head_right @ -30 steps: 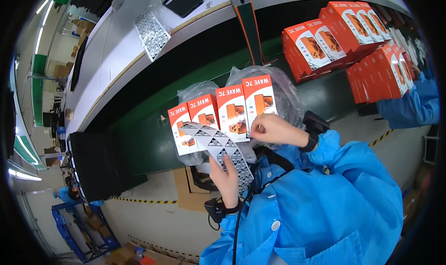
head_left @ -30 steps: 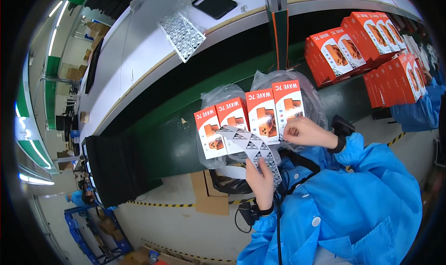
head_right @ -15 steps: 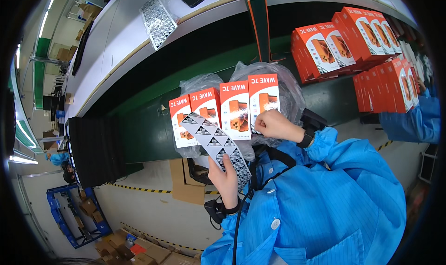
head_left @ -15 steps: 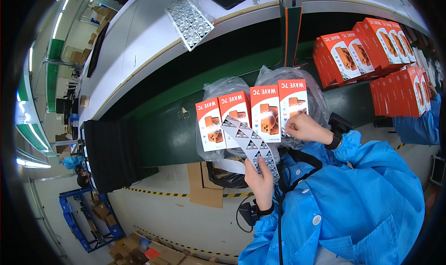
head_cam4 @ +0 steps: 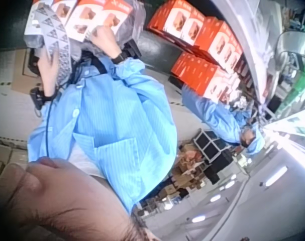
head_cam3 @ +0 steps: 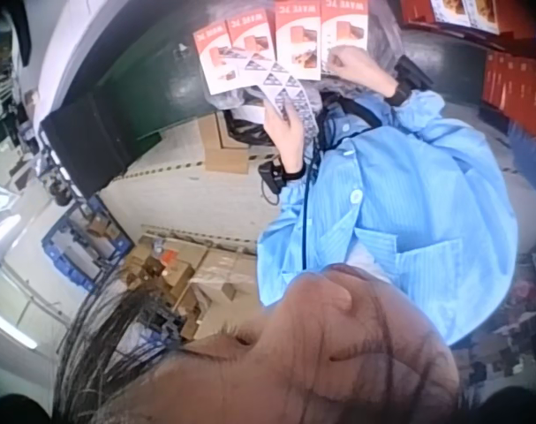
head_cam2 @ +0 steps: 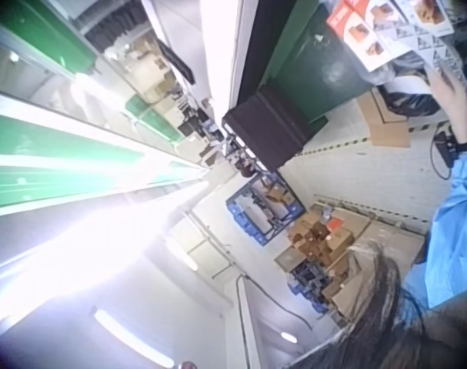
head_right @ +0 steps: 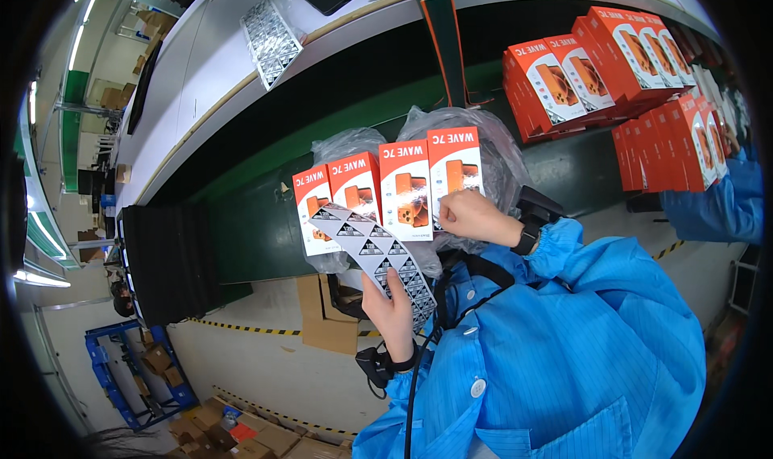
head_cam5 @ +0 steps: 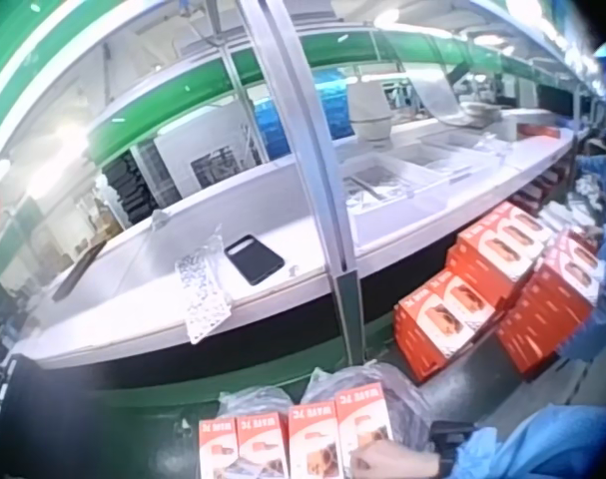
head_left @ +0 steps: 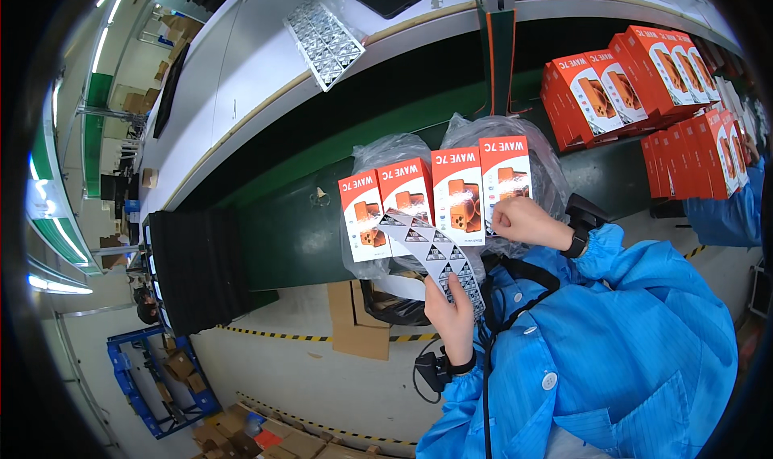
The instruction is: Packing phone boxes into a large container and applying warning labels to the boxes.
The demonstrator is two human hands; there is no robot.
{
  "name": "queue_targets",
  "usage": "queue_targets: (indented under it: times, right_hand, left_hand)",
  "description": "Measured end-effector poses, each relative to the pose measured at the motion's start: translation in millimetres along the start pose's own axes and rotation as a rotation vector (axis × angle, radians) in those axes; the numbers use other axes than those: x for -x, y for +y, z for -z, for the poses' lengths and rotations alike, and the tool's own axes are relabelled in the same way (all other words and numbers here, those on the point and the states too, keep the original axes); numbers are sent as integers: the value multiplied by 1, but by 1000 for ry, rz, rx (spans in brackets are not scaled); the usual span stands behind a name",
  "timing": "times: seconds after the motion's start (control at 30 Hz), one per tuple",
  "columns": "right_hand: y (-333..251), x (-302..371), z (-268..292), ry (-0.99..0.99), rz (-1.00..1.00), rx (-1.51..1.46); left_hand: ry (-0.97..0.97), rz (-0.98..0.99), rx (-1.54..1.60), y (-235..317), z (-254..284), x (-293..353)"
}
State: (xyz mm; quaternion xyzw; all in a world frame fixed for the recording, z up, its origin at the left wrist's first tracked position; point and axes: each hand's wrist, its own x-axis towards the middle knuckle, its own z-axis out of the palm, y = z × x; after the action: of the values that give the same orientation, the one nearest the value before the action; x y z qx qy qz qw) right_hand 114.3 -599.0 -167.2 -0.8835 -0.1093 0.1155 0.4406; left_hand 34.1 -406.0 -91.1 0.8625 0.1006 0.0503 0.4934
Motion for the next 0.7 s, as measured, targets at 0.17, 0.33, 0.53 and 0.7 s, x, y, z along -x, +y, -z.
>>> queue_targets:
  times: [0.17,0.33,0.53,0.7]
  right_hand:
    - [-19,-2,15,-117,-56,121]
    - [-35,29,2,-389,-73,-1027]
    - [-53,38,12,-29,63,-793]
    - [-83,45,13,64,325,-400]
  left_hand:
    - [86,-28,20,3,-3,6]
    - [63,102,236,-4,-15,23]
    - [35,52,603,0,-18,31]
    - [21,-5,573,-7,-10,25]
